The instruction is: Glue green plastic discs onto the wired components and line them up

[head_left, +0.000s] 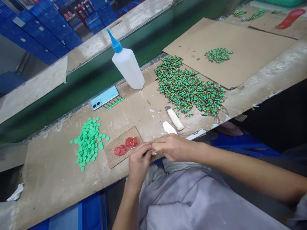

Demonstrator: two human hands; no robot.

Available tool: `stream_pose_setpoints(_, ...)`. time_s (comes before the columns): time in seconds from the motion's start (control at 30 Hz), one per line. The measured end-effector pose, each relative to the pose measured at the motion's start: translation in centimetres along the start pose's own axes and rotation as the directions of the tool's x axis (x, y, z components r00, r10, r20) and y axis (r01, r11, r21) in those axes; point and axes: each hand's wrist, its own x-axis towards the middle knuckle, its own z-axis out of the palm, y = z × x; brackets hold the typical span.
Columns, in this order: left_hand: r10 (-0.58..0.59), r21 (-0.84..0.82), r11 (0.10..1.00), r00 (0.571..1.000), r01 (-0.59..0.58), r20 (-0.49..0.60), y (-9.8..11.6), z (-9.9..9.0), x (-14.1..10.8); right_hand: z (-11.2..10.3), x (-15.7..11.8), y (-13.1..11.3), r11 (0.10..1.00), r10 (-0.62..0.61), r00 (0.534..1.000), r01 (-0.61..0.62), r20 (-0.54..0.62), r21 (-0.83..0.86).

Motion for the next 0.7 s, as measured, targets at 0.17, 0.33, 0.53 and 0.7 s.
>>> stream_pose_setpoints(0.17, -0.01, -0.024, 1.0, 1.0, 0.01, 0.002, -0.03, 0.07, 0.01, -0.19, 0.04, 0.0, 0.993, 0.083, 0.997, -0.083, 0.0, 0.079)
stream_pose_setpoints(0.33, 0.004, -0.045, 0.999, 1.0, -0.004, -0.015, -0.08, 0.15, 0.02, -0.53, 0.13, -0.01, 0.987, 0.077, 0.997, -0.078, 0.008, 0.141)
stream_pose_setpoints(0.53, -0.035, -0.081, 0.996, 0.999, 0.033, -0.02, 0.08, 0.4, -0.37, 0.1, -0.21, -0.2, 0.981, 0.149, 0.989, -0.148, -0.001, 0.128)
stream_pose_setpoints(0.7, -0.026, -0.047, 0.999, 0.999, 0.024, -0.037, 0.56, 0.52, -0.32, 0.12, -0.3, 0.12, 0.972, 0.146, 0.988, -0.151, 0.04, 0.183)
